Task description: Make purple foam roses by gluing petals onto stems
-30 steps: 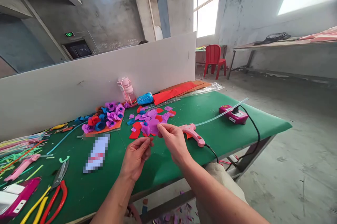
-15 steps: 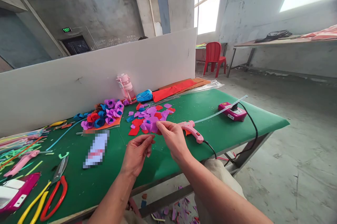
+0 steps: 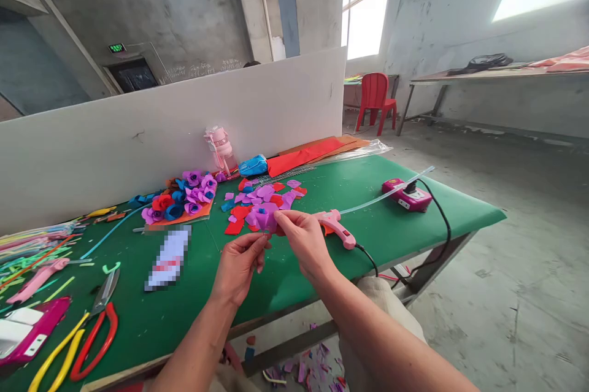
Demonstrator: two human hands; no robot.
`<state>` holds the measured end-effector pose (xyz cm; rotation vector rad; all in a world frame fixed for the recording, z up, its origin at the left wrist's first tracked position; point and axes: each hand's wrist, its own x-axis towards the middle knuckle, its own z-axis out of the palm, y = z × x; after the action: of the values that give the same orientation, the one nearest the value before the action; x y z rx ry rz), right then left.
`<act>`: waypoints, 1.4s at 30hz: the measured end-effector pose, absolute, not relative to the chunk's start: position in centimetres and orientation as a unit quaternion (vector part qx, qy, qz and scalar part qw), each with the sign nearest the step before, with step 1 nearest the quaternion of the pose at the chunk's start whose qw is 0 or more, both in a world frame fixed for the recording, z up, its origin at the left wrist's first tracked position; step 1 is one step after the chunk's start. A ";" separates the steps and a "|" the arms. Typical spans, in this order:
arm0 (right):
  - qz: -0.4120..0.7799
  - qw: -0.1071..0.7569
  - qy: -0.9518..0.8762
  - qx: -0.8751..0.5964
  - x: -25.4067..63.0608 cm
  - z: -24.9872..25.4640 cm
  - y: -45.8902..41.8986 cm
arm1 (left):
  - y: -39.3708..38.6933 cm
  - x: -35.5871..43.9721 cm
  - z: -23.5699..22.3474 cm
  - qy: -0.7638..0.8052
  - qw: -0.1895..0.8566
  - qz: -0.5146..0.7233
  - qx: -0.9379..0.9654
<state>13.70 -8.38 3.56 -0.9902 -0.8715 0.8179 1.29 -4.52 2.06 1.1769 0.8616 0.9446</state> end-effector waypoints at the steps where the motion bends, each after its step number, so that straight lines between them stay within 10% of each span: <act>1: 0.370 0.713 -0.393 -0.447 13.7 3.6 -8.4 | -4.5 1.3 2.1 0.379 0.646 0.415 0.517; 42: 0.418 0.702 -0.362 -0.449 13.3 3.7 -8.5 | -4.7 1.3 2.0 0.381 0.645 0.415 0.516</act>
<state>13.32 -8.53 3.73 -0.9998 -0.8052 0.9295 1.28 -4.65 1.99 1.1747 0.8682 0.9450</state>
